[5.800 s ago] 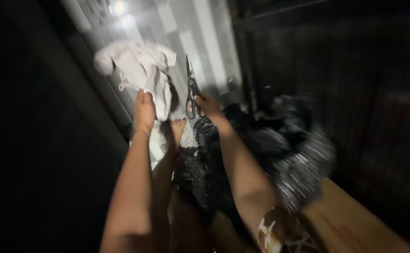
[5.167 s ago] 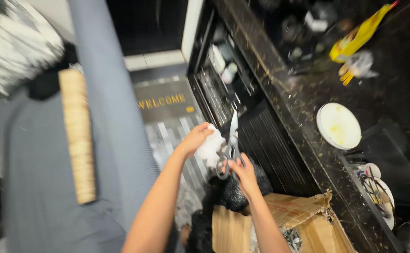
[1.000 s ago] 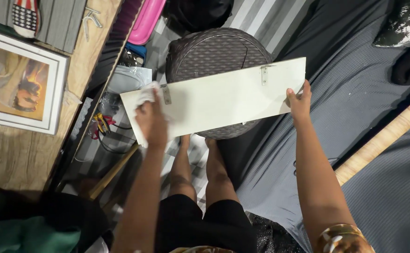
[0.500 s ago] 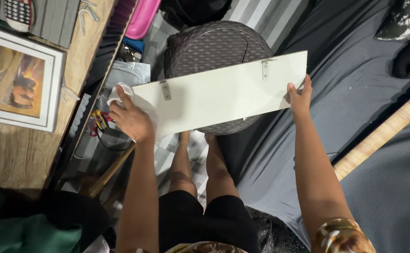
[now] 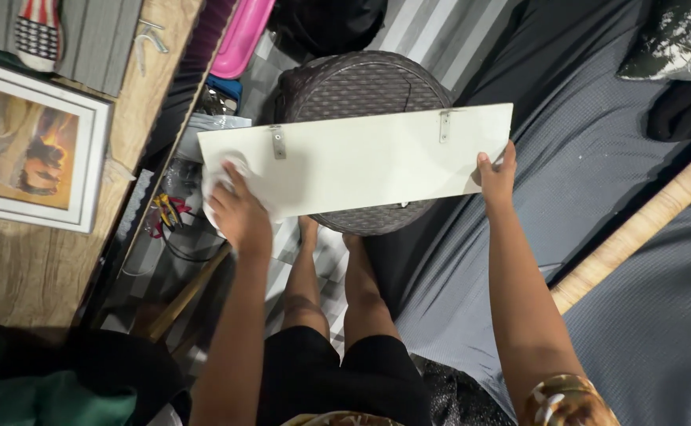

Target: The person wipes down a white shelf panel, uses pliers and a screwdriver to manipulate hardware on the panel, and searches through a storage area for components.

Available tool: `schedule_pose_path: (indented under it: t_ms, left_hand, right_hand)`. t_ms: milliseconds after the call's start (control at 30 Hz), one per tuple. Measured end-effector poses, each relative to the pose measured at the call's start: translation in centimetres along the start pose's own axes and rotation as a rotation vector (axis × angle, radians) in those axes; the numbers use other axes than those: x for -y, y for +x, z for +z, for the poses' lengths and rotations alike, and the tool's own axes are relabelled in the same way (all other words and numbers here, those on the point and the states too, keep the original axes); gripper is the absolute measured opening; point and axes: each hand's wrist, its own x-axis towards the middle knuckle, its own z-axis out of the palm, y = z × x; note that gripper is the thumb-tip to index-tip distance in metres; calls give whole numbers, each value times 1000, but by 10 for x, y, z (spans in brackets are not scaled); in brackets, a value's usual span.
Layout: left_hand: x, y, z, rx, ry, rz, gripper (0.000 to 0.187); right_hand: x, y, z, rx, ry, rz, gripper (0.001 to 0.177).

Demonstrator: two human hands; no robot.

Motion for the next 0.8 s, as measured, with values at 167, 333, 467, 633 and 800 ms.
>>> schedule_pose_path:
  t_ms: [167,333,467,633,800]
  left_hand:
    - [-44,-63,-28,63,-265,168,76]
    - [-66,32,-5,39,-188,229,78]
    - [-73,31,-7,95,-129,163,78]
    - [-77,3,-23,203,-138,121,76]
    - [-92,42,2,98,-144,115,69]
  right_hand:
    - [17,-14,18,-327,-365,-156,85]
    - [94,-130,124,-68,-385,-716,85]
    - [138,-169,170,168,-612,-633,108]
    - [145,-165,171,169,-656,-611,112]
    - [138,-164,173,168,-659,-630,112]
